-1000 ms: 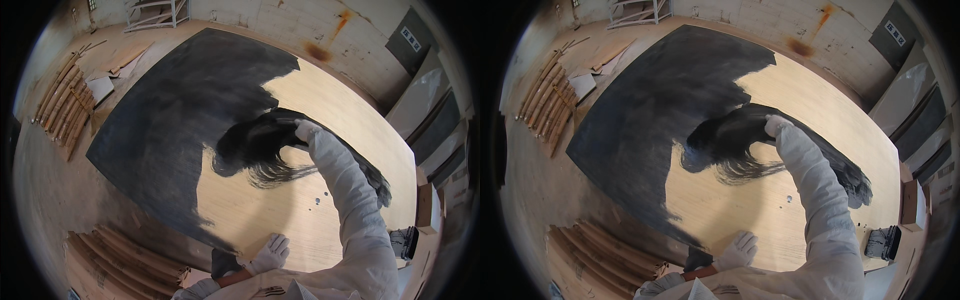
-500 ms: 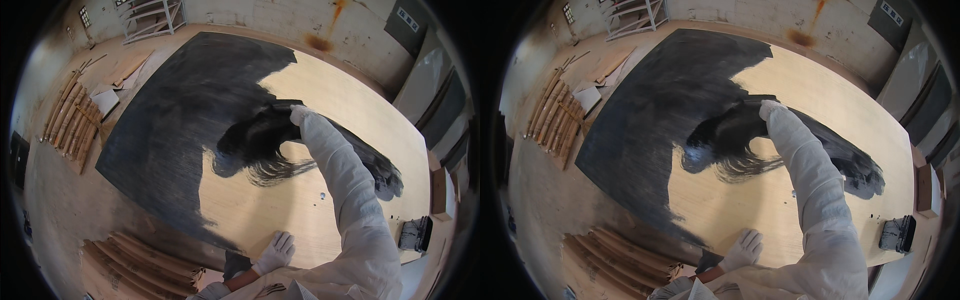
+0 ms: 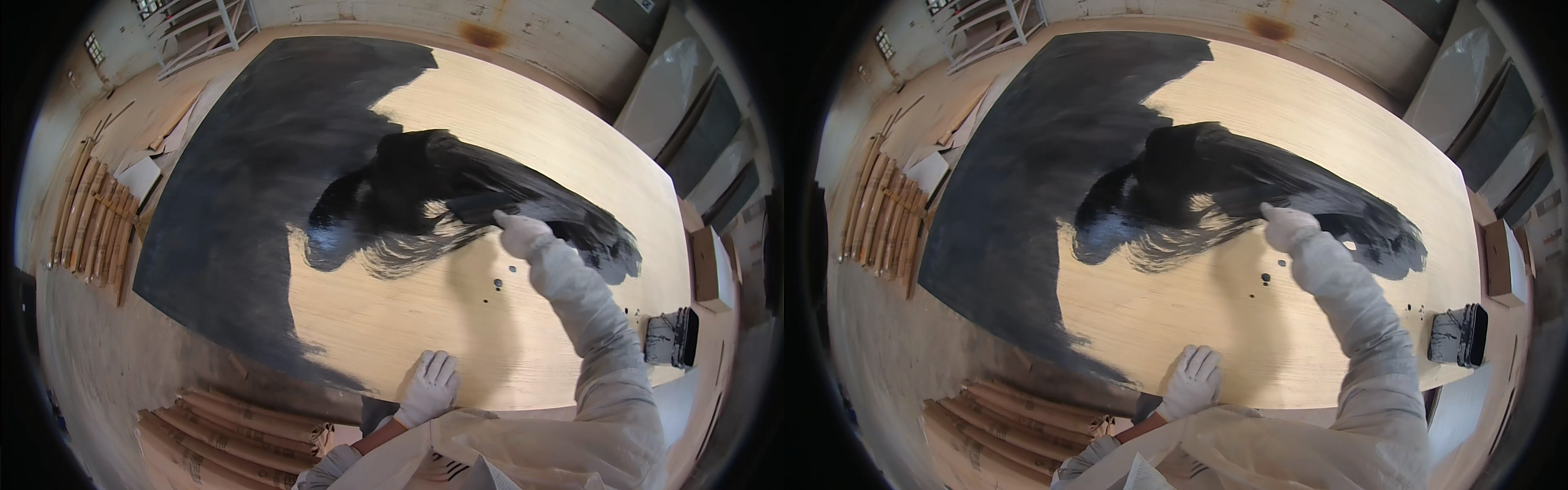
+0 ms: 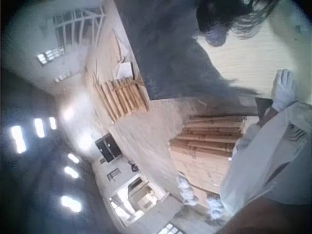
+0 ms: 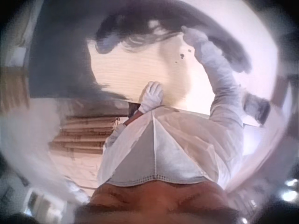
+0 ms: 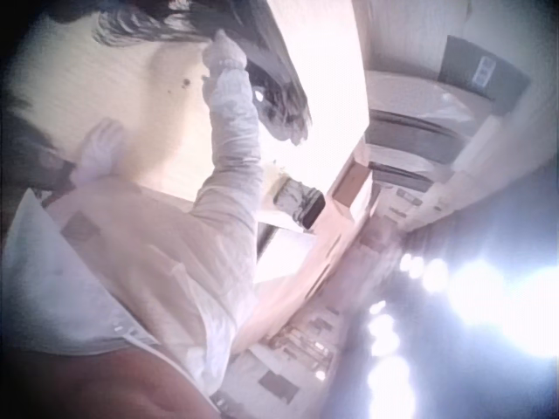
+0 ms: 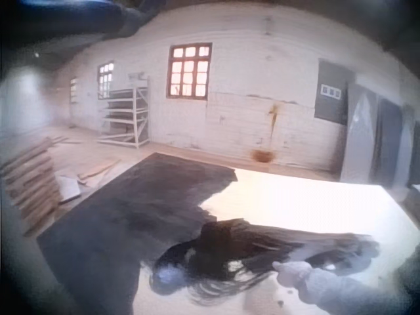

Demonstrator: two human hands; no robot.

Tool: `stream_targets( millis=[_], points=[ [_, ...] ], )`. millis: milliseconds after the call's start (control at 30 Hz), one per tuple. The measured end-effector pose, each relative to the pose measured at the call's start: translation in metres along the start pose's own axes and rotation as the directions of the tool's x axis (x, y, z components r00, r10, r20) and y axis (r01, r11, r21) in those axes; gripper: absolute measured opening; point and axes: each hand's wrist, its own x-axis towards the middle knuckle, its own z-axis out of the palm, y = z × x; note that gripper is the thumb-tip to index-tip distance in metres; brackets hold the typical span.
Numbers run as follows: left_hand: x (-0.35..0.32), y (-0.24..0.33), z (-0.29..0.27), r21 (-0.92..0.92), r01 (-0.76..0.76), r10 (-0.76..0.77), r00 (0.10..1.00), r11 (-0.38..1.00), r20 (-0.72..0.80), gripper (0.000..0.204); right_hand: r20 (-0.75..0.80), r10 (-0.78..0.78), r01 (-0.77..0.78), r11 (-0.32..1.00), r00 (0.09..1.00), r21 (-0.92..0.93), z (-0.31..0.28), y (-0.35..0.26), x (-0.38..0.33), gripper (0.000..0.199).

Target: The person applies black paint to a large wooden board using a brush. They repeatedly dip the brush into a paint container and spread the paint across the surface in broad strokes, gradually covering more of the board.

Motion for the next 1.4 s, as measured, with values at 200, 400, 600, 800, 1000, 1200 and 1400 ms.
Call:
stream_targets(
  millis=[200,400,600,800,1000,1200,1400],
  points=[
    [-0.005,-0.003,-0.003,-0.041,0.027,-0.026,0.999,0.999,0.036,0.027,0.064,-0.093,0.096,0.994,0.994,-0.051,0.016,-0.056,-0.033,0.059],
    [-0.012,-0.005,0.007,-0.04,-0.001,0.001,1.0,0.999,-0.005,0.029,0.001,0.024,-0.024,0.995,1.0,0.098,0.016,-0.116,-0.014,0.047],
    [-0.015,-0.011,0.008,-0.111,-0.053,0.06,0.996,0.992,0.069,0.033,-0.02,0.133,-0.13,0.986,0.991,0.101,0.031,-0.039,-0.008,0.061],
    [-0.019,-0.016,0.004,-0.093,-0.09,0.094,0.995,0.992,0.032,0.033,-0.074,0.112,-0.114,0.993,0.991,-0.024,0.065,-0.096,-0.066,0.054],
    [-0.01,-0.008,-0.003,-0.094,-0.143,0.145,0.989,0.985,0.009,0.029,0.059,0.445,-0.398,0.724,0.894,0.564,0.055,0.006,-0.028,0.048],
    [-0.011,-0.009,-0.009,-0.083,-0.149,0.152,0.988,0.985,0.034,0.031,0.036,0.218,-0.22,0.958,0.975,0.181,0.06,0.018,-0.051,0.056],
    [-0.017,-0.015,-0.005,-0.043,-0.109,0.111,0.992,0.993,0.056,0.03,0.003,0.234,-0.232,0.961,0.972,0.15,0.06,-0.04,-0.027,0.059]
  ],
)
